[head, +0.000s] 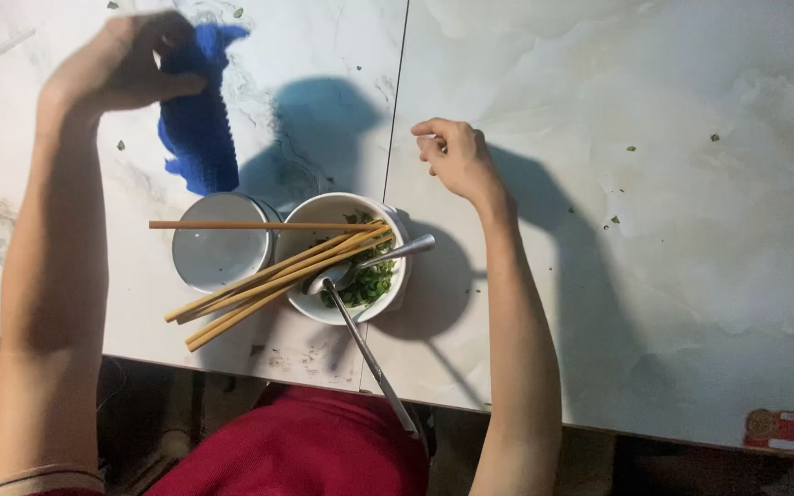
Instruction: Wiping down a table and organizing bowls and chopsticks for a meal.
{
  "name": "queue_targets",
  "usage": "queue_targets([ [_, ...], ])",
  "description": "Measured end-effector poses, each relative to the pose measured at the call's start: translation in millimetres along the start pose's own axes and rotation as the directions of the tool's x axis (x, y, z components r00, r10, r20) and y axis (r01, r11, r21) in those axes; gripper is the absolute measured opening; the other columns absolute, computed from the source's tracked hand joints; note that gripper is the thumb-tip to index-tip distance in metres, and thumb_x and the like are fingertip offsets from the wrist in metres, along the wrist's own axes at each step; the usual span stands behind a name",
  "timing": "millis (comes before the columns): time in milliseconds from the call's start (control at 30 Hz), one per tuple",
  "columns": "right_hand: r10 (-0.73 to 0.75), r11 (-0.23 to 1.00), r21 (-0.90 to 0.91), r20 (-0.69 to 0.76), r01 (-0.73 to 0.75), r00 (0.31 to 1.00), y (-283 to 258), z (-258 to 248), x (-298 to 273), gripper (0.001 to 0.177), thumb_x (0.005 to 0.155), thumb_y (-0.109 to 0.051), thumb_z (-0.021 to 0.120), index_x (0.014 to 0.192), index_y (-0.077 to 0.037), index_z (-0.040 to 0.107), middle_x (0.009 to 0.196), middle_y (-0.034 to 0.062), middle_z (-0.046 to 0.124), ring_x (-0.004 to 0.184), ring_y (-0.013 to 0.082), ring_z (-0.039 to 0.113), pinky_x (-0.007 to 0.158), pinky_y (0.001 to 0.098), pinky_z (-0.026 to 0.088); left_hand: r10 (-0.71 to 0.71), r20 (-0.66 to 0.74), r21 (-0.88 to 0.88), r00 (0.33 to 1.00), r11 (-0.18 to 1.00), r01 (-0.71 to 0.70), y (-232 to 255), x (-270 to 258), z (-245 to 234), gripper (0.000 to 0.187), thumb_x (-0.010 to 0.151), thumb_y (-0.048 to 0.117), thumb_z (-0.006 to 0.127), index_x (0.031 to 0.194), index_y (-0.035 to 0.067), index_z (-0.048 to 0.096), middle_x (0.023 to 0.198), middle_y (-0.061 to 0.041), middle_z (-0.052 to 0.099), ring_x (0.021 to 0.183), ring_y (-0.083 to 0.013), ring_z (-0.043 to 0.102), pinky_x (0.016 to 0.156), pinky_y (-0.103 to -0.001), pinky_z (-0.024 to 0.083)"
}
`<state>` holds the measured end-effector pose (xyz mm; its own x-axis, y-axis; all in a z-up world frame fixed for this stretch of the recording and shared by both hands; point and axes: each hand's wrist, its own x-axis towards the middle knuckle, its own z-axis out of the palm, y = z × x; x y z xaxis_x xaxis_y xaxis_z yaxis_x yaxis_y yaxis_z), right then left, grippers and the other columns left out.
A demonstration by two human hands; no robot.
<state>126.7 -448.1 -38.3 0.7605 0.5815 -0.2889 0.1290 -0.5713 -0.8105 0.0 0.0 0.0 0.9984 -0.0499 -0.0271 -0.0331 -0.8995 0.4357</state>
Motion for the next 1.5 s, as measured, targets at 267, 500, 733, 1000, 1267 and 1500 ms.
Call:
queue_targets([
  [267,-0.334,0.939,-0.024,-0.305,0.343,0.892,-50,-30,38,0.022,0.104,-0.015,0.056,0.117,-0.006,0.071,0.097,0.0084,0.075,0.071,0.0136,0.070,0.065,0.0297,0.057,0.194,-0.065,-0.038,0.979,0.980,-0.197,154,53,-46,0.050,0.098,0.021,0.080,0.139,0.001,0.060,0.127,-0.019,0.067,0.109,-0.0305,0.070,0.083,-0.040,0.060],
  [500,0.130,0.820,-0.572,0.148,-0.023,0.980,-92,60,73,0.071,0.092,-0.053,0.068,0.143,-0.007,0.048,0.141,0.0346,0.045,0.128,0.0542,0.047,0.099,0.0567,0.049,-0.022,-0.076,-0.178,0.997,0.984,0.009,13,44,45,0.052,0.100,0.022,0.075,0.146,0.005,0.056,0.143,-0.018,0.062,0.134,-0.0339,0.060,0.106,-0.045,0.053],
  [733,0.114,0.722,-0.671,0.357,0.169,0.927,-108,170,115,0.082,0.092,-0.025,0.060,0.161,-0.001,0.020,0.165,0.0379,0.005,0.153,0.0544,0.003,0.119,0.0706,0.010,-0.004,-0.090,0.039,0.996,0.999,0.008,-47,26,103,0.068,0.098,0.026,0.065,0.158,0.009,0.038,0.165,-0.017,0.034,0.155,-0.0384,0.030,0.126,-0.052,0.029],
  [1000,-0.007,0.630,-0.764,0.174,0.139,0.985,-58,108,198,0.091,0.094,-0.022,0.057,0.165,-0.023,0.001,0.171,0.0092,-0.007,0.156,0.0346,-0.006,0.124,0.0591,-0.003,-0.161,-0.053,0.011,0.986,0.987,0.162,-27,23,114,0.073,0.108,0.047,0.037,0.165,0.008,0.017,0.173,-0.017,0.012,0.161,-0.0319,0.004,0.129,-0.049,0.001],
  [1267,0.333,0.681,-0.597,-0.263,-0.424,0.905,-12,7,154,0.098,0.094,-0.031,0.063,0.165,-0.018,-0.002,0.166,0.0282,-0.015,0.151,0.0574,-0.003,0.121,0.0680,0.012,-0.177,-0.065,0.055,0.982,0.982,0.181,-15,25,115,0.072,0.109,0.048,0.027,0.165,0.004,0.015,0.173,-0.017,0.010,0.161,-0.0315,0.003,0.128,-0.049,-0.002],
  [1500,-0.103,0.746,-0.607,0.300,0.273,0.948,-111,213,186,0.081,0.095,-0.026,0.054,0.165,-0.018,0.016,0.170,0.0217,-0.002,0.153,0.0549,0.004,0.122,0.0677,0.014,-0.163,-0.147,0.016,0.976,0.986,0.167,-41,22,130,0.085,0.106,0.049,0.036,0.165,-0.003,0.003,0.172,-0.027,0.005,0.161,-0.0360,0.001,0.129,-0.050,0.001],
])
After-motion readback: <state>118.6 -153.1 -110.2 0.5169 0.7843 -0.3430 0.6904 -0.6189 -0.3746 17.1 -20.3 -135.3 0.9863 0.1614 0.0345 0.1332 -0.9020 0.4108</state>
